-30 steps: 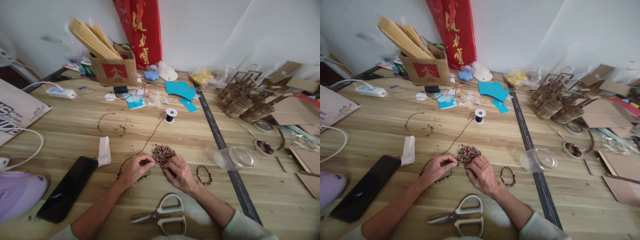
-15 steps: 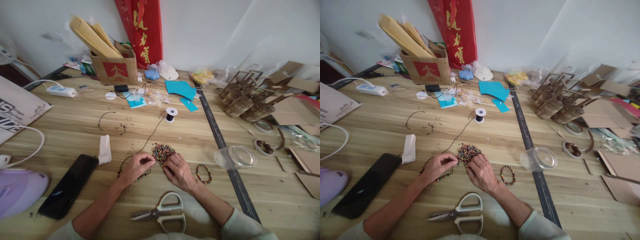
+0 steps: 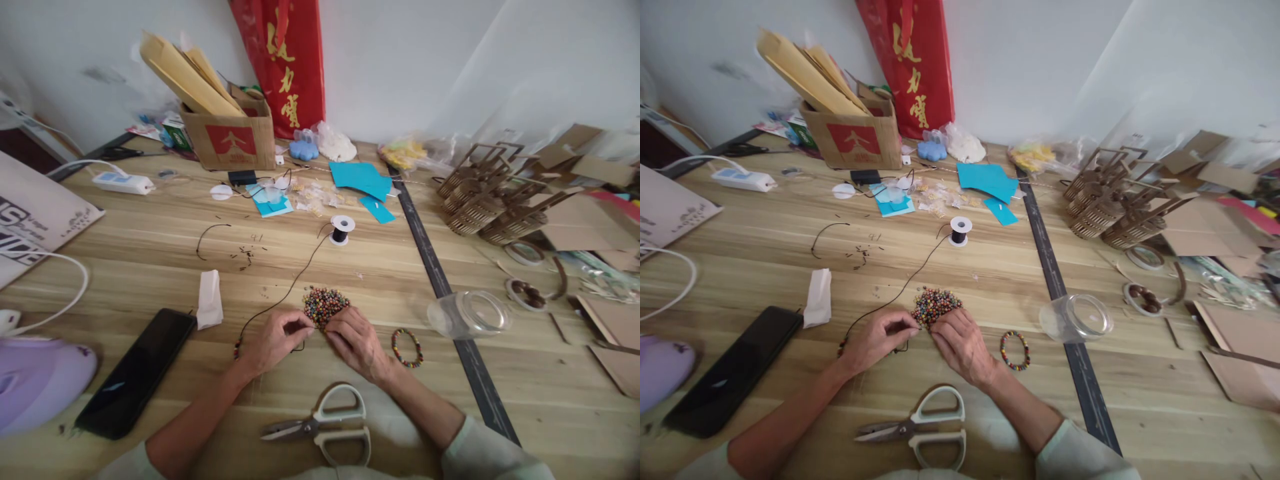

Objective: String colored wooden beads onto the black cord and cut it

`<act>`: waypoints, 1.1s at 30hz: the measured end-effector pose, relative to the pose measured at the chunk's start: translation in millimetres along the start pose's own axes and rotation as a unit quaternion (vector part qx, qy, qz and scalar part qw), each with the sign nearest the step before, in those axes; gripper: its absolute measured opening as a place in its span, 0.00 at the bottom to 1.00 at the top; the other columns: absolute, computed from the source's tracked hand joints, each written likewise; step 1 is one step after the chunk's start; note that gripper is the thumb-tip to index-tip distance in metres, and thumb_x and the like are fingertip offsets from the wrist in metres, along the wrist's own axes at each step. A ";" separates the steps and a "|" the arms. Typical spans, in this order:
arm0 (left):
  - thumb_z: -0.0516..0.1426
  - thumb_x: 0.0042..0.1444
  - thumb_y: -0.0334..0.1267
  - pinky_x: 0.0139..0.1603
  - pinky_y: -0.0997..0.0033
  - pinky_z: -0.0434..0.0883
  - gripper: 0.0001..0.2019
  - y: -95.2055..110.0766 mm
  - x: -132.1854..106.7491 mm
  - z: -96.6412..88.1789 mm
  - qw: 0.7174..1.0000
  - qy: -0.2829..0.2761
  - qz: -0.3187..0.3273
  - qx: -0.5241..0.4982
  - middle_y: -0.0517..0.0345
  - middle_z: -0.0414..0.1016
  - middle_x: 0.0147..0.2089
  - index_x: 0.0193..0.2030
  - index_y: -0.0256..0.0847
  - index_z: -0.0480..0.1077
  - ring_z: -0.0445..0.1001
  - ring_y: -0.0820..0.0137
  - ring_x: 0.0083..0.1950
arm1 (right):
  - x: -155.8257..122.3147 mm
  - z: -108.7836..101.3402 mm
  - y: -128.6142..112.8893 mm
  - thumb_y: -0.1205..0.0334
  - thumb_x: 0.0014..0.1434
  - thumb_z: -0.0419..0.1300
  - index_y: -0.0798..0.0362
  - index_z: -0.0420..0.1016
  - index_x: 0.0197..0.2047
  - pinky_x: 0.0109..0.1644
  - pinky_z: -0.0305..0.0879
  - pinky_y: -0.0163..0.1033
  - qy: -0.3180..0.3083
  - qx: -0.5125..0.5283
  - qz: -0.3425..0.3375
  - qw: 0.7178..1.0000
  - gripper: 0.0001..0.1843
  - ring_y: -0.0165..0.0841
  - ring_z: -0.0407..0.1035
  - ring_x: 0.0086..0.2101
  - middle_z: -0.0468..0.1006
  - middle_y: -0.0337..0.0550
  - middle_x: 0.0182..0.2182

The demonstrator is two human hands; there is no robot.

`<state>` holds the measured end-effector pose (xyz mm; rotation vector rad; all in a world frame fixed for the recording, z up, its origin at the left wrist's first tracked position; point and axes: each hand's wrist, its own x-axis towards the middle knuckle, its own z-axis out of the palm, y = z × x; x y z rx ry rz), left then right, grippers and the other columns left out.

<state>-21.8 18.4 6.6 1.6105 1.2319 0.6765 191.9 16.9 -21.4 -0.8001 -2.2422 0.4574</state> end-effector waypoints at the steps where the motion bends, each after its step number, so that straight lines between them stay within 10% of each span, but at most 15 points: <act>1: 0.58 0.53 0.35 0.30 0.78 0.65 0.06 -0.2 -0.6 1.1 1.000 -0.009 0.001 -0.001 0.61 0.74 0.26 0.31 0.37 0.75 0.68 0.73 0.28 | 0.0 0.0 0.0 0.69 0.65 0.54 0.52 0.70 0.44 0.44 0.66 0.45 0.002 0.010 0.000 1.000 0.06 0.37 0.68 0.38 0.76 0.47 0.37; 33: 0.58 0.51 0.31 0.35 0.75 0.66 0.05 1.9 -1.2 9.0 0.998 -0.034 0.026 0.042 0.59 0.77 0.28 0.28 0.38 0.76 0.70 0.71 0.30 | 6.8 -4.4 -5.6 0.65 0.65 0.55 0.52 0.70 0.41 0.40 0.67 0.42 -0.020 0.098 -0.002 0.995 0.03 0.35 0.69 0.35 0.77 0.46 0.33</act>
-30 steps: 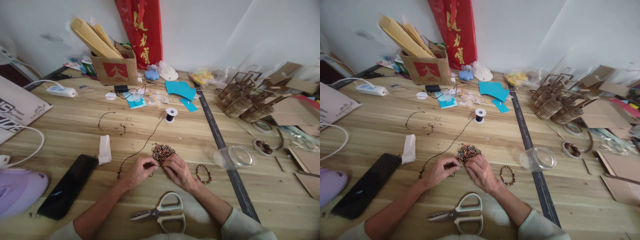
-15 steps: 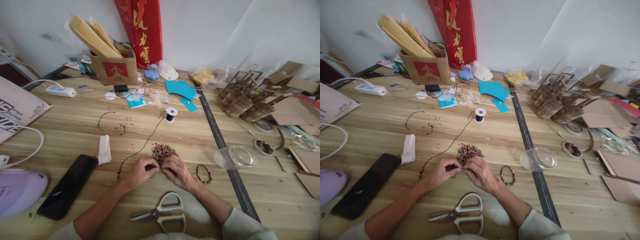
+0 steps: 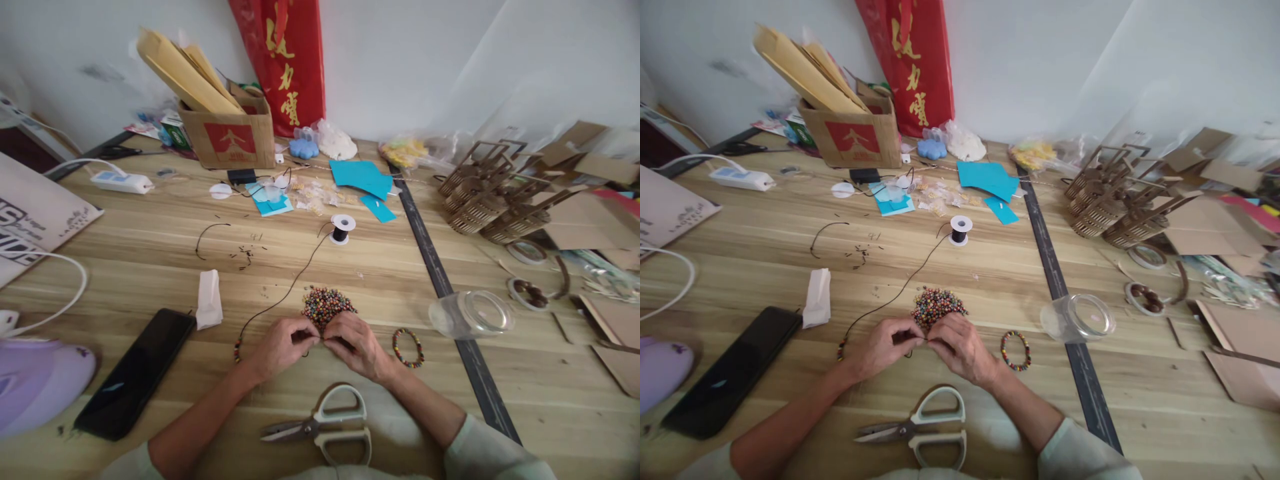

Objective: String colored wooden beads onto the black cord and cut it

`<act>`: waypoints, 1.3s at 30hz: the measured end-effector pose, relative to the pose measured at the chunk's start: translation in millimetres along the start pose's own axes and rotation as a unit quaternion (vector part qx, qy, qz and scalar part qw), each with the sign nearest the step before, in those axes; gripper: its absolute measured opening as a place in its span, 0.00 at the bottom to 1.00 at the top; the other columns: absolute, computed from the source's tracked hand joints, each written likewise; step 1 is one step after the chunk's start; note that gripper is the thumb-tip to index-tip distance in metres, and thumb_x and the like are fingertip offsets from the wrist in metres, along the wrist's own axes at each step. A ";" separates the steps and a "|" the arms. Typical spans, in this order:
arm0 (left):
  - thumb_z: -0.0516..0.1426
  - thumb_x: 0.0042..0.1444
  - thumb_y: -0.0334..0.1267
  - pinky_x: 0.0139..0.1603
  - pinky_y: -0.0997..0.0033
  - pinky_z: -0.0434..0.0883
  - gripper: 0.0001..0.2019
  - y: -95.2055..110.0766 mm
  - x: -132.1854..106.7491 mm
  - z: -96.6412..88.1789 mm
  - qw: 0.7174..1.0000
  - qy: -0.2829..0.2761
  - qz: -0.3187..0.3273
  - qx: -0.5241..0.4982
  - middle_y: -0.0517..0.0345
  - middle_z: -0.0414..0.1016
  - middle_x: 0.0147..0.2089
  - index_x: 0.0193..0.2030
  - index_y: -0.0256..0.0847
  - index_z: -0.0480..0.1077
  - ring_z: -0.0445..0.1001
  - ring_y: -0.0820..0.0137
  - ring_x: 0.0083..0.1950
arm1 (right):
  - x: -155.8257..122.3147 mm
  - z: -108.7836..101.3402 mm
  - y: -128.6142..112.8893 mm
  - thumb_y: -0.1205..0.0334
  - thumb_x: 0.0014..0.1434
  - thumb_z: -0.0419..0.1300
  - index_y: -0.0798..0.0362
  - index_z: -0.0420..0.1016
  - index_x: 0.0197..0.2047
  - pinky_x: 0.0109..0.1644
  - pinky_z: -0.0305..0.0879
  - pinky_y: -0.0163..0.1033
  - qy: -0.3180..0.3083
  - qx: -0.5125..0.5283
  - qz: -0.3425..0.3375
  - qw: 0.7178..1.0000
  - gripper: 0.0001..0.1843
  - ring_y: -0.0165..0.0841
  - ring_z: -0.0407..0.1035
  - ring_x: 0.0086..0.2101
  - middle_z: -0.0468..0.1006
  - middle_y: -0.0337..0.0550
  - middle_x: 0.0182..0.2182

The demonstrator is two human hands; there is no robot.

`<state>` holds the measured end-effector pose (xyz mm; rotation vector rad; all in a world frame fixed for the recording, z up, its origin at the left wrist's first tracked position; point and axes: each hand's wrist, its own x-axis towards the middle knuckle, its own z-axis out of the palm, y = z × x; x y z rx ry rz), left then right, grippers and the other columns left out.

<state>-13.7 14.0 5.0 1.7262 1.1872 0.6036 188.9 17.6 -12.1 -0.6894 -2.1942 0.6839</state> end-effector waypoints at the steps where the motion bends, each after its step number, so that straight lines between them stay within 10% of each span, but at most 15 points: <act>1: 0.58 0.51 0.31 0.35 0.75 0.65 0.05 0.4 0.1 0.1 1.000 -0.001 0.001 0.003 0.59 0.77 0.28 0.28 0.38 0.76 0.70 0.71 0.30 | 0.1 -0.1 -0.2 0.65 0.65 0.55 0.52 0.70 0.41 0.40 0.67 0.42 -0.002 0.000 0.000 1.000 0.03 0.35 0.69 0.35 0.76 0.46 0.33; 39: 0.59 0.51 0.27 0.34 0.76 0.63 0.04 -2.9 0.5 2.5 0.999 -0.004 0.020 0.032 0.60 0.76 0.28 0.29 0.37 0.76 0.68 0.73 0.29 | 0.1 2.0 1.3 0.65 0.66 0.55 0.53 0.71 0.41 0.39 0.65 0.41 -0.013 -0.004 -0.006 1.000 0.04 0.35 0.68 0.34 0.76 0.46 0.33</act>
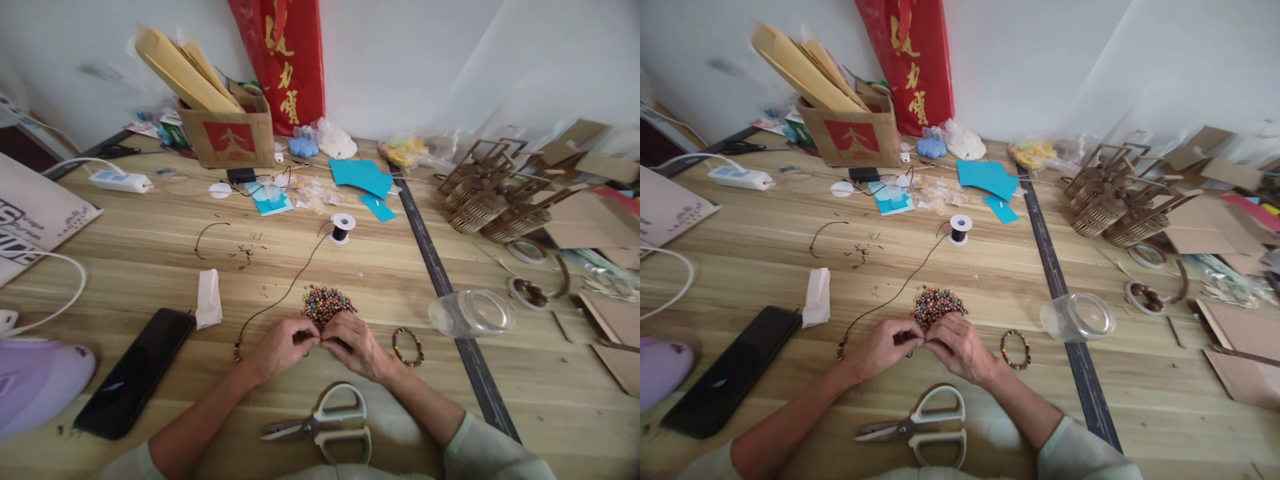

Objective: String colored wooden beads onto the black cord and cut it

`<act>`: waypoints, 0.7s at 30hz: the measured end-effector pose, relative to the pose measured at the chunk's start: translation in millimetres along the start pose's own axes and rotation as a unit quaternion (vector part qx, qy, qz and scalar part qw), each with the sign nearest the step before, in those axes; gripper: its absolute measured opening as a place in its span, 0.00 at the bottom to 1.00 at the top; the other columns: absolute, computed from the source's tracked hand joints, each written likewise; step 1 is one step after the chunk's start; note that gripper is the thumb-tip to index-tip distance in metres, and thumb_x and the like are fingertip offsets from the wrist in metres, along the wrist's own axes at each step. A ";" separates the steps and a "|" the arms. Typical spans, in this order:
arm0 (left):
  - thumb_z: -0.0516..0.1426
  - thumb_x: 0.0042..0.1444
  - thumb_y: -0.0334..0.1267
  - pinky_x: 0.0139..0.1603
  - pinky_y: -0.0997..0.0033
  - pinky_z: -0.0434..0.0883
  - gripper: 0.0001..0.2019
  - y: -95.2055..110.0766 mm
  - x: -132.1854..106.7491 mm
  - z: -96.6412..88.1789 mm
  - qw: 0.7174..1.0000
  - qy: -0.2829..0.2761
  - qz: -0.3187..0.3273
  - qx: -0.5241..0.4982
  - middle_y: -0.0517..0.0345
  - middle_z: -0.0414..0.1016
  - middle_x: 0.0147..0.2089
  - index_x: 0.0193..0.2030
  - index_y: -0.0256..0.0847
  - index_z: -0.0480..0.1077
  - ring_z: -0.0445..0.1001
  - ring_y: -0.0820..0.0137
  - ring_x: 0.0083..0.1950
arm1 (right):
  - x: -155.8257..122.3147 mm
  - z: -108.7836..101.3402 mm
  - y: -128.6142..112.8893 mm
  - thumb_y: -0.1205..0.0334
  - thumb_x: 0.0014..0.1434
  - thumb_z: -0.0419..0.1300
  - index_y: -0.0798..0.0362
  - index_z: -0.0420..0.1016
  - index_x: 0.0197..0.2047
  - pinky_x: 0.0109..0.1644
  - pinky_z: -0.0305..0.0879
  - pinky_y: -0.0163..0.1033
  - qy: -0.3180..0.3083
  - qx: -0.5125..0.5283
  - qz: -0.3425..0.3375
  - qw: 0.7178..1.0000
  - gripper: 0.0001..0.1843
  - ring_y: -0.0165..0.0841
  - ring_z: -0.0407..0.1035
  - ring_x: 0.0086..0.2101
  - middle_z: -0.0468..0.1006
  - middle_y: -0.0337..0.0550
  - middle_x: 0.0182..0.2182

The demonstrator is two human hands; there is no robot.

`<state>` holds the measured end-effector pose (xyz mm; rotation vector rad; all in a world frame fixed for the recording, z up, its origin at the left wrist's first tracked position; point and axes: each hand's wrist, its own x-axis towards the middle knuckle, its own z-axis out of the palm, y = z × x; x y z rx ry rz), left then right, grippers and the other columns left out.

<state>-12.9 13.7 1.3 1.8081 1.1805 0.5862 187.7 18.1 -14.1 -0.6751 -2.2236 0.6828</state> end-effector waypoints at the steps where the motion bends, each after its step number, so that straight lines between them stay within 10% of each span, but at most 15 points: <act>1: 0.59 0.51 0.27 0.34 0.76 0.63 0.04 -0.4 -0.2 0.3 1.000 0.000 0.002 0.000 0.60 0.76 0.28 0.29 0.36 0.76 0.69 0.73 0.29 | -0.1 0.0 0.0 0.65 0.66 0.55 0.53 0.71 0.41 0.39 0.65 0.41 -0.001 -0.002 0.002 1.000 0.04 0.35 0.68 0.34 0.76 0.46 0.33; 21: 0.59 0.51 0.28 0.37 0.75 0.66 0.05 -1.6 0.3 -1.3 1.000 -0.006 0.010 0.003 0.58 0.79 0.32 0.32 0.38 0.78 0.72 0.71 0.32 | -0.8 1.7 0.3 0.65 0.65 0.56 0.53 0.70 0.40 0.39 0.65 0.40 0.000 0.001 0.006 1.000 0.02 0.34 0.68 0.34 0.77 0.46 0.33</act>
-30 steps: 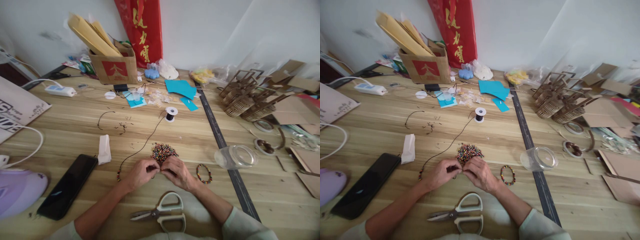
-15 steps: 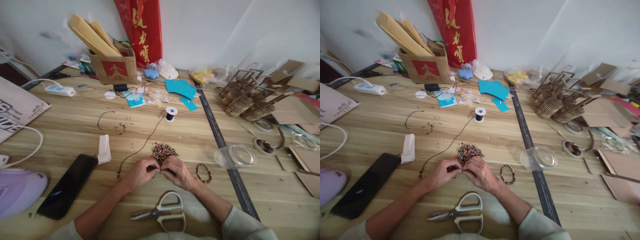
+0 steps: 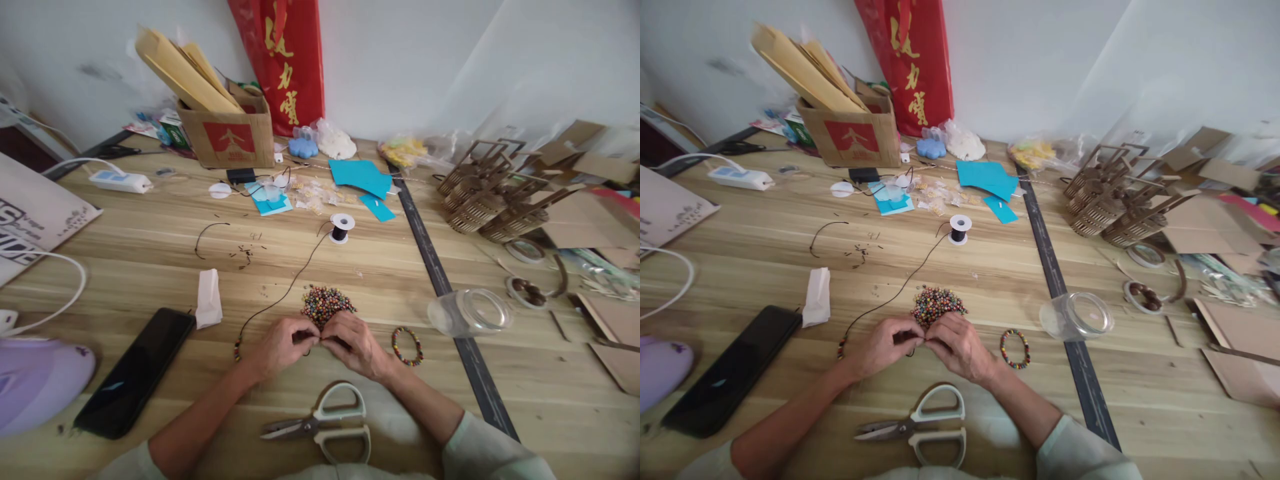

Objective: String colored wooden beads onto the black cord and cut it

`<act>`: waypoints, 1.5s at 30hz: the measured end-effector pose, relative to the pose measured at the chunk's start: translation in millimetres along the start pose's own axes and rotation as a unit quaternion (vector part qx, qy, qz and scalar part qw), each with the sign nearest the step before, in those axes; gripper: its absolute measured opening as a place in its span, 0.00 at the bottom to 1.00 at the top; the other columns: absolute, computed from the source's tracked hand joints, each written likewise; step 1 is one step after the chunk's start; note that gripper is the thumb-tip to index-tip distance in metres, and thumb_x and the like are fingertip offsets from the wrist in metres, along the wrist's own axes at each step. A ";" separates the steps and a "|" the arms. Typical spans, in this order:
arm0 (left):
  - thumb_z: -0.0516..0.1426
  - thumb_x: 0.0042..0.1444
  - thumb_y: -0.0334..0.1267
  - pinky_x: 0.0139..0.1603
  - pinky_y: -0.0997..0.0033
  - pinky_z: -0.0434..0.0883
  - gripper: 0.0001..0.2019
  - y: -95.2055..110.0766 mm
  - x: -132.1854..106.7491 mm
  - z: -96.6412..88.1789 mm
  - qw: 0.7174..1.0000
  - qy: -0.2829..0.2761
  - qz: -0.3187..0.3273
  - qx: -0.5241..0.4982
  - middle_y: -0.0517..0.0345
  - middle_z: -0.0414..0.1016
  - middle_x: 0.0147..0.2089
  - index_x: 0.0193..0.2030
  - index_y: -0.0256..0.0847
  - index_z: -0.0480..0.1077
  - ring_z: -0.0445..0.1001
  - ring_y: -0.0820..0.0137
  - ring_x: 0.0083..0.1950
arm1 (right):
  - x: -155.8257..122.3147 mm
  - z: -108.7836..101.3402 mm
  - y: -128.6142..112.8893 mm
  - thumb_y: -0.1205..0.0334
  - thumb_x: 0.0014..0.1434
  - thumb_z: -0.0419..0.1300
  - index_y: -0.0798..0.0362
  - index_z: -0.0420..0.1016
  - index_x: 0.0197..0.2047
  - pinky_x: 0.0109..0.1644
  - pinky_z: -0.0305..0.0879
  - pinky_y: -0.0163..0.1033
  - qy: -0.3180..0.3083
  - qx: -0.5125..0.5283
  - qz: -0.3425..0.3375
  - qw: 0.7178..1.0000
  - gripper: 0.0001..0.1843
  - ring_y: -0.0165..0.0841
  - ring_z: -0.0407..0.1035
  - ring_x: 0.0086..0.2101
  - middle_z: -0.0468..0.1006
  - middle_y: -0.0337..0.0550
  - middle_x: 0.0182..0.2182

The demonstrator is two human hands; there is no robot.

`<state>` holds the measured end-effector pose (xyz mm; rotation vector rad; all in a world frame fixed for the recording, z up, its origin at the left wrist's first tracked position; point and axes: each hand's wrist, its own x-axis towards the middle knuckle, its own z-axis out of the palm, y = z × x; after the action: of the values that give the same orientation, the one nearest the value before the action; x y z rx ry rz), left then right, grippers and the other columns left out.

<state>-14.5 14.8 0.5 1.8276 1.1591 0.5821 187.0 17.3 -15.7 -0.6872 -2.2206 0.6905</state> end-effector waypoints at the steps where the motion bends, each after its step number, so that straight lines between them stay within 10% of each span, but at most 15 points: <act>1: 0.59 0.52 0.28 0.37 0.74 0.66 0.06 0.3 -0.1 -0.6 1.000 -0.002 -0.001 0.001 0.57 0.79 0.32 0.33 0.38 0.78 0.72 0.71 0.32 | -0.3 0.2 0.4 0.65 0.65 0.56 0.53 0.70 0.41 0.40 0.65 0.40 0.001 0.000 -0.001 1.000 0.03 0.34 0.68 0.34 0.77 0.46 0.33; 45: 0.60 0.50 0.29 0.34 0.76 0.65 0.03 -0.7 0.5 1.0 0.999 0.006 -0.028 -0.026 0.61 0.75 0.27 0.27 0.37 0.75 0.68 0.73 0.30 | 0.9 -0.2 0.0 0.64 0.66 0.54 0.53 0.69 0.39 0.39 0.65 0.40 -0.012 -0.023 -0.007 1.000 0.04 0.35 0.68 0.34 0.76 0.46 0.31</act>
<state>-13.8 15.0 -0.6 1.7449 1.1884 0.5853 186.6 17.9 -15.2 -0.6885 -2.2674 0.6455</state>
